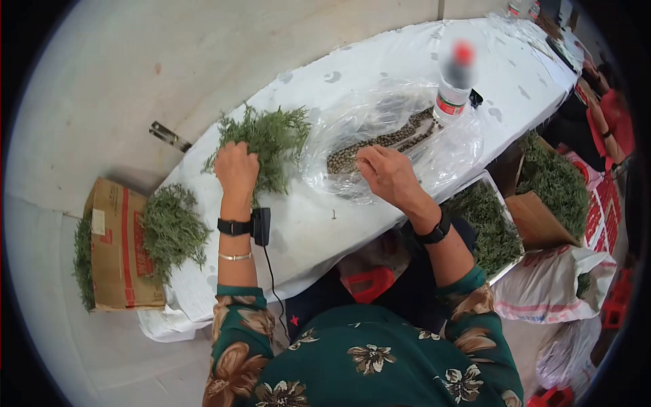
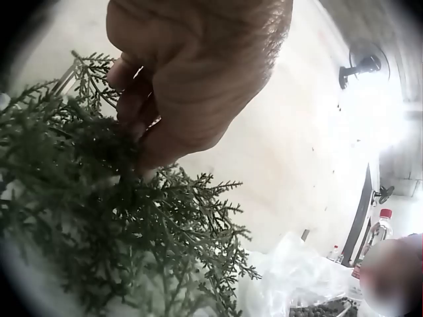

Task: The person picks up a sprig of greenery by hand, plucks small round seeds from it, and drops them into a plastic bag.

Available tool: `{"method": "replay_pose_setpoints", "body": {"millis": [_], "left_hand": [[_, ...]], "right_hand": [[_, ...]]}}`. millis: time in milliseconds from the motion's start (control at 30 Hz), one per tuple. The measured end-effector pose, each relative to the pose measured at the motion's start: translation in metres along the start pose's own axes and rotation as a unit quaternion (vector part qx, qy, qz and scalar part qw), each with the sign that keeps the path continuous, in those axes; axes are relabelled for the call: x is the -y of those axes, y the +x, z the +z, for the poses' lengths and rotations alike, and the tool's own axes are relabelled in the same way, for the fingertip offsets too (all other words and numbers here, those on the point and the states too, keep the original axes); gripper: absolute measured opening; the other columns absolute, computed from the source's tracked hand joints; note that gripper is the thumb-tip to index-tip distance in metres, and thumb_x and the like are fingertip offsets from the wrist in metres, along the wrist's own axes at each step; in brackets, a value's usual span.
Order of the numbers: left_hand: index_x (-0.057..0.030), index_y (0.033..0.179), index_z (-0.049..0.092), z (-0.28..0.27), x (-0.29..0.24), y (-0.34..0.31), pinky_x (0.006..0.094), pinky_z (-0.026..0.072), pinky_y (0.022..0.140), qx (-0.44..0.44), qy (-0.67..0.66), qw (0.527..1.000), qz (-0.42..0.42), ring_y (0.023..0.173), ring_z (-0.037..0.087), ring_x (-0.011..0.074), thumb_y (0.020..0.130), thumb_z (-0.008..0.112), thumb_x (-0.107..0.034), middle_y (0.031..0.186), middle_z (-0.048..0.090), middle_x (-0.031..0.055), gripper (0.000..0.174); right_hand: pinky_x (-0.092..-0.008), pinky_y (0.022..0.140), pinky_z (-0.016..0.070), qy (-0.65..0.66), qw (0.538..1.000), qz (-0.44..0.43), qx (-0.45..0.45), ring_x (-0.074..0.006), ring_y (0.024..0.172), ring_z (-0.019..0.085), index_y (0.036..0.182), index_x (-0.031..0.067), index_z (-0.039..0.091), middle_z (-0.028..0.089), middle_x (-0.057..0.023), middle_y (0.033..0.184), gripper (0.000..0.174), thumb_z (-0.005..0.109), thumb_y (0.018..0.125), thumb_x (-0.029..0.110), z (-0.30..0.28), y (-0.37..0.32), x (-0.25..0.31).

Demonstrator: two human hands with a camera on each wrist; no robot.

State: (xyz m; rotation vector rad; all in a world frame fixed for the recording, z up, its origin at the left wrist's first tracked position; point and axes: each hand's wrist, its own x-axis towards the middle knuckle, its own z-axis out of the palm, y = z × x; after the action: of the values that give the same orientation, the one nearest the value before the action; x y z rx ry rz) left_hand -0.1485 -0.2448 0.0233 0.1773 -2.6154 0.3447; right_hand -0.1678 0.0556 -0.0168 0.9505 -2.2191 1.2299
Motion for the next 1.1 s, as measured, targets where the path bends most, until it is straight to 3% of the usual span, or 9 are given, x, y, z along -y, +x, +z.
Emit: {"method": "replay_pose_setpoints", "body": {"millis": [167, 300, 367, 500, 600, 633, 700, 833, 1100], "left_hand": [[-0.0044, 0.089, 0.067, -0.012, 0.008, -0.015, 0.0281, 0.0481, 0.06, 0.001, -0.199, 0.976, -0.093, 0.064, 0.061, 0.0173, 0.072, 0.067, -0.011, 0.079, 0.066, 0.01, 0.018], [-0.0013, 0.08, 0.065, -0.048, 0.006, -0.021, 0.0236, 0.0457, 0.059, -0.083, -0.419, 0.883, -0.196, 0.061, 0.056, 0.0098, 0.073, 0.068, -0.006, 0.067, 0.063, 0.0028, 0.009], [-0.0017, 0.08, 0.065, -0.063, 0.003, -0.023, 0.0164, 0.0402, 0.057, -0.224, -0.502, 0.81, -0.204, 0.062, 0.05, 0.0023, 0.075, 0.068, -0.002, 0.068, 0.06, -0.0025, 0.006], [-0.0019, 0.077, 0.064, -0.089, -0.009, -0.033, 0.0163, 0.04, 0.056, -0.239, -0.586, 0.739, -0.232, 0.061, 0.05, 0.0023, 0.077, 0.066, -0.002, 0.068, 0.06, -0.0031, 0.002], [-0.0031, 0.078, 0.063, -0.063, -0.022, -0.044, 0.0201, 0.042, 0.054, -0.112, -0.521, 0.823, -0.198, 0.056, 0.053, 0.0072, 0.075, 0.067, -0.001, 0.067, 0.061, 0.0002, 0.005], [-0.0031, 0.078, 0.063, -0.054, -0.024, -0.052, 0.0201, 0.042, 0.054, -0.112, -0.522, 0.821, -0.203, 0.056, 0.053, 0.0072, 0.075, 0.067, -0.001, 0.067, 0.061, 0.0002, 0.005], [-0.005, 0.082, 0.064, -0.036, -0.026, -0.062, 0.0269, 0.0455, 0.059, 0.017, -0.359, 0.913, -0.193, 0.063, 0.058, 0.016, 0.071, 0.069, -0.001, 0.072, 0.063, 0.0045, 0.013], [-0.0077, 0.09, 0.064, -0.024, -0.019, -0.07, 0.0326, 0.0466, 0.066, -0.019, -0.262, 0.954, -0.147, 0.078, 0.059, 0.024, 0.068, 0.07, -0.004, 0.082, 0.062, 0.0087, 0.023], [-0.0068, 0.097, 0.063, -0.037, -0.037, -0.069, 0.0354, 0.0432, 0.073, -0.175, -0.357, 0.915, -0.059, 0.09, 0.053, 0.027, 0.072, 0.069, -0.011, 0.095, 0.059, 0.0088, 0.026]], "right_hand": [[-0.0384, 0.057, 0.0444, -0.017, 1.0, -0.008, -0.011, -0.0315, 0.065, 0.056, 0.085, 0.0059, 0.054, 0.056, -0.011, 0.072, 0.011, 0.062, 0.077, 0.006, -0.004, 0.0, 0.001], [-0.037, 0.055, 0.0442, -0.012, 1.0, -0.025, -0.005, -0.0303, 0.064, 0.056, 0.085, 0.005, 0.054, 0.056, -0.0107, 0.071, 0.012, 0.062, 0.077, 0.005, 0.007, 0.001, 0.001], [-0.0365, 0.055, 0.0443, -0.01, 0.999, -0.032, -0.007, -0.0299, 0.063, 0.056, 0.085, 0.0048, 0.054, 0.056, -0.0106, 0.071, 0.011, 0.062, 0.077, 0.005, 0.012, 0.003, 0.002], [-0.0347, 0.054, 0.0442, 0.044, 0.999, -0.013, 0.014, -0.0273, 0.062, 0.056, 0.089, 0.0038, 0.056, 0.055, -0.0097, 0.07, 0.014, 0.063, 0.078, 0.009, 0.021, 0.006, 0.011], [-0.0332, 0.053, 0.0441, 0.232, 0.964, 0.102, 0.087, -0.0252, 0.061, 0.055, 0.095, 0.0029, 0.058, 0.055, -0.0097, 0.072, 0.022, 0.066, 0.078, 0.014, 0.024, 0.009, 0.027], [-0.0332, 0.053, 0.0441, 0.23, 0.963, 0.102, 0.092, -0.0252, 0.061, 0.055, 0.095, 0.0029, 0.058, 0.055, -0.0097, 0.072, 0.022, 0.066, 0.078, 0.014, 0.03, 0.008, 0.029], [-0.0338, 0.054, 0.0442, 0.219, 0.968, 0.092, 0.086, -0.0252, 0.062, 0.055, 0.101, 0.0033, 0.057, 0.055, -0.01, 0.075, 0.029, 0.067, 0.078, 0.019, 0.046, 0.004, 0.026], [-0.0349, 0.056, 0.0447, 0.124, 0.987, 0.027, 0.096, -0.0265, 0.064, 0.055, 0.106, 0.0042, 0.055, 0.056, -0.0111, 0.079, 0.035, 0.067, 0.077, 0.021, 0.06, 0.0, 0.027], [-0.0386, 0.066, 0.0443, -0.025, 0.981, -0.059, 0.185, -0.0298, 0.072, 0.056, 0.102, 0.0058, 0.055, 0.057, -0.0121, 0.083, 0.037, 0.068, 0.073, 0.025, 0.083, -0.017, 0.046]]}}
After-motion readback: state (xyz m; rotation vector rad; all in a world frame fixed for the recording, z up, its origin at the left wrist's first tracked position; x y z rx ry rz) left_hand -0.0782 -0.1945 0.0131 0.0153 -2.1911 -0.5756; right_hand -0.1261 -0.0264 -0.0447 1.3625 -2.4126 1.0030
